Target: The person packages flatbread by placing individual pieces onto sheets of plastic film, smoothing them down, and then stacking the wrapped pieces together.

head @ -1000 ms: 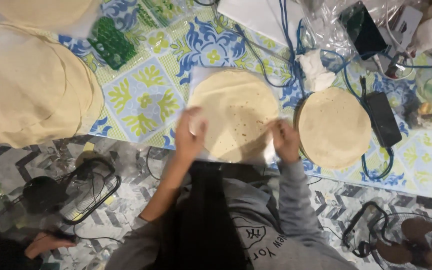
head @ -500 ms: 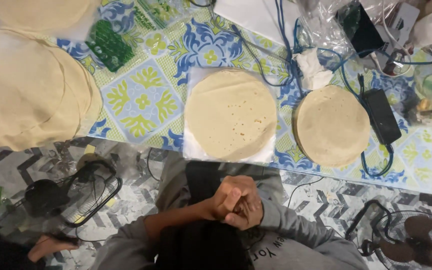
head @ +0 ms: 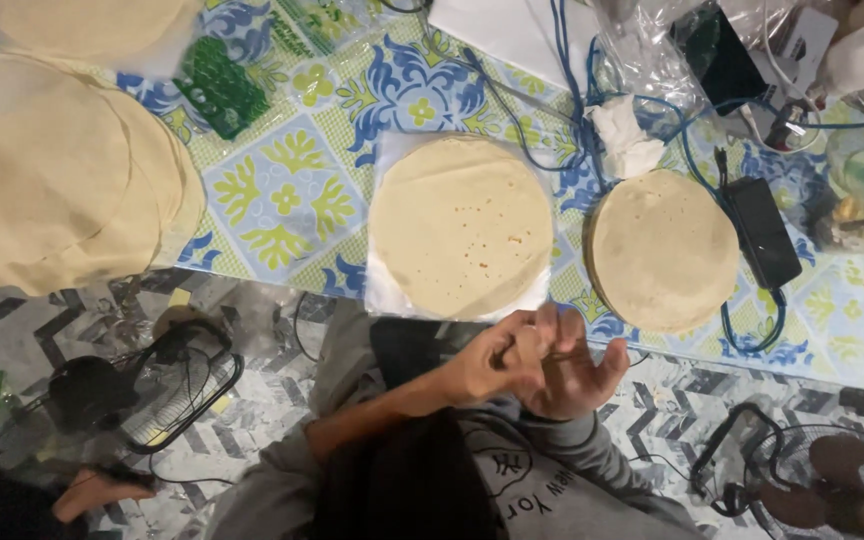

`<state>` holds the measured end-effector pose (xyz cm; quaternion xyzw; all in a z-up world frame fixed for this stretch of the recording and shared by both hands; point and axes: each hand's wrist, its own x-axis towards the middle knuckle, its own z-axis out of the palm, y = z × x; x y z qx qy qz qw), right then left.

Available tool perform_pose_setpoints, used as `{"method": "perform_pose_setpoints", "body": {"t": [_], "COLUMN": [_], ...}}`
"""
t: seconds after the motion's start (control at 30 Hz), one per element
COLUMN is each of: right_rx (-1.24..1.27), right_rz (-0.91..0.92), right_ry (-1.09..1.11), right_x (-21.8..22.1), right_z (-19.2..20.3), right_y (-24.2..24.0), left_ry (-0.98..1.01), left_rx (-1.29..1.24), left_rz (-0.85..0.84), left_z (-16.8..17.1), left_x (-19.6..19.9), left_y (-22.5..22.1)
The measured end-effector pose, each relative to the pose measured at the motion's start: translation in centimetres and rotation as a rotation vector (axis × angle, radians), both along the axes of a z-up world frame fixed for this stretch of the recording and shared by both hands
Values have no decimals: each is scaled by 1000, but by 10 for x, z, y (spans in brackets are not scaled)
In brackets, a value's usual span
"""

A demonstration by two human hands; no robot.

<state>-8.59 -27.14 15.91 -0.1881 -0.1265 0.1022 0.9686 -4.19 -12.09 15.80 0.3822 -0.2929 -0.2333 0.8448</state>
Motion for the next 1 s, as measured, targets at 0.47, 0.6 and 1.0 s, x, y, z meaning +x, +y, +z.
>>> {"method": "perform_pose_setpoints", "body": {"t": [0.47, 0.6, 1.0], "right_rx": [-18, 75, -69], "right_rz": [-325, -211, -283], "right_ry": [62, 60, 128], "right_x": [10, 8, 9], "right_z": [-2, -11, -2], "right_y": [24, 18, 31], "left_ry": [316, 442, 223], "left_rx": [192, 107, 238], "left_rz": [-88, -169, -95], "left_z": [-109, -74, -103], "left_x": [-23, -9, -11], "left_y": [-38, -22, -21]}}
